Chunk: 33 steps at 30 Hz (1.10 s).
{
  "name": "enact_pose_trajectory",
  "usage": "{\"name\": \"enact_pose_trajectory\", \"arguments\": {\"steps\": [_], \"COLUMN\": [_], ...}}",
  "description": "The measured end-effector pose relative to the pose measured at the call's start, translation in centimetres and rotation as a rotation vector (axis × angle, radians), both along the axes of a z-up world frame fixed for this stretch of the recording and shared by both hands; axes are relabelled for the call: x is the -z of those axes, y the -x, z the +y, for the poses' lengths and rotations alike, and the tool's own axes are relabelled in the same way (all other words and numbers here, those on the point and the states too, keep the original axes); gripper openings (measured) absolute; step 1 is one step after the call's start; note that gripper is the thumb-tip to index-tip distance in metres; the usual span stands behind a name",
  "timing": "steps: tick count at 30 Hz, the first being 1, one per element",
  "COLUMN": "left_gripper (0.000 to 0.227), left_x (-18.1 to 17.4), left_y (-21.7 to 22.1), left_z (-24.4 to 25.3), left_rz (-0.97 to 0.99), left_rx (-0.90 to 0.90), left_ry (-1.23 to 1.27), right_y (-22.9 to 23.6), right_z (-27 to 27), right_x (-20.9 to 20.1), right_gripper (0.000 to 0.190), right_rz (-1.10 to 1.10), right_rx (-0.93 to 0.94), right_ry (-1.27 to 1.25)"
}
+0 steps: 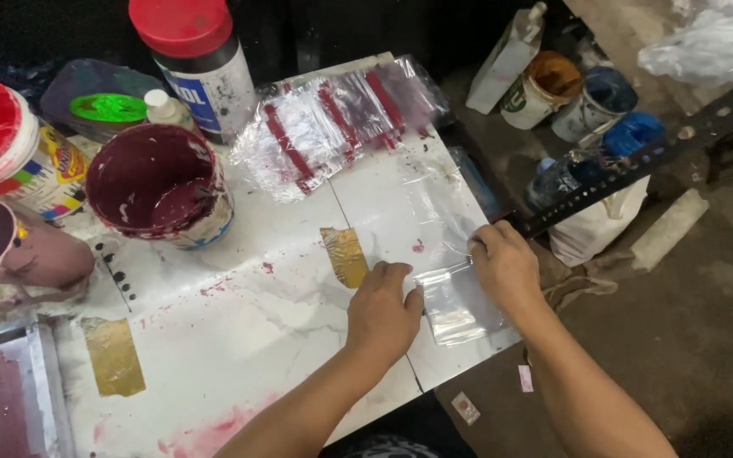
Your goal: The person spreads red ink evenly across a screen printing frame using a yellow squeegee. They then place a clear plastic sheet over the inked area and smooth it down with their hands. Finally, they stir a container of red ink with a stick.
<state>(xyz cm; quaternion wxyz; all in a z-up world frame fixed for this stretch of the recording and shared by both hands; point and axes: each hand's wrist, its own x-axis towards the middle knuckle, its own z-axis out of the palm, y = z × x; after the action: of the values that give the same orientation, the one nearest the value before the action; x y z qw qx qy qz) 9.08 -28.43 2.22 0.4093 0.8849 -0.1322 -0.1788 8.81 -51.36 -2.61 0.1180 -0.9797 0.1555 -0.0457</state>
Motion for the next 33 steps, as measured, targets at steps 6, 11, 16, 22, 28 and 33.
{"name": "enact_pose_trajectory", "arguments": {"steps": [6, 11, 16, 22, 28, 33], "left_gripper": [0.053, 0.073, 0.055, 0.019, 0.026, 0.027], "left_x": [-2.4, -2.0, -2.9, -3.1, -0.5, 4.2], "left_y": [-0.5, -2.1, -2.4, -4.0, -5.0, -5.8], "left_z": [-1.2, -2.9, -3.4, -0.3, 5.2, 8.3], "left_rz": [0.323, 0.592, 0.759, 0.765, 0.683, 0.572], "left_rx": [-0.133, -0.275, -0.416, -0.523, -0.591, -0.688], "left_ry": [0.254, 0.455, 0.829, 1.185, 1.323, 1.306], "right_y": [-0.5, 0.1, 2.4, 3.5, 5.8, 6.8], "right_z": [1.3, 1.7, 2.1, 3.4, 4.0, 4.8], "right_x": [-5.4, -8.2, -8.9, -8.0, -4.2, -2.4], "right_gripper": [0.022, 0.013, 0.017, 0.077, 0.019, 0.012], "right_rz": [0.125, 0.065, -0.012, 0.121, 0.332, 0.457], "right_rx": [0.148, 0.088, -0.142, -0.239, -0.228, -0.293], "right_ry": [-0.255, -0.522, -0.661, -1.032, -0.927, -0.983]}}
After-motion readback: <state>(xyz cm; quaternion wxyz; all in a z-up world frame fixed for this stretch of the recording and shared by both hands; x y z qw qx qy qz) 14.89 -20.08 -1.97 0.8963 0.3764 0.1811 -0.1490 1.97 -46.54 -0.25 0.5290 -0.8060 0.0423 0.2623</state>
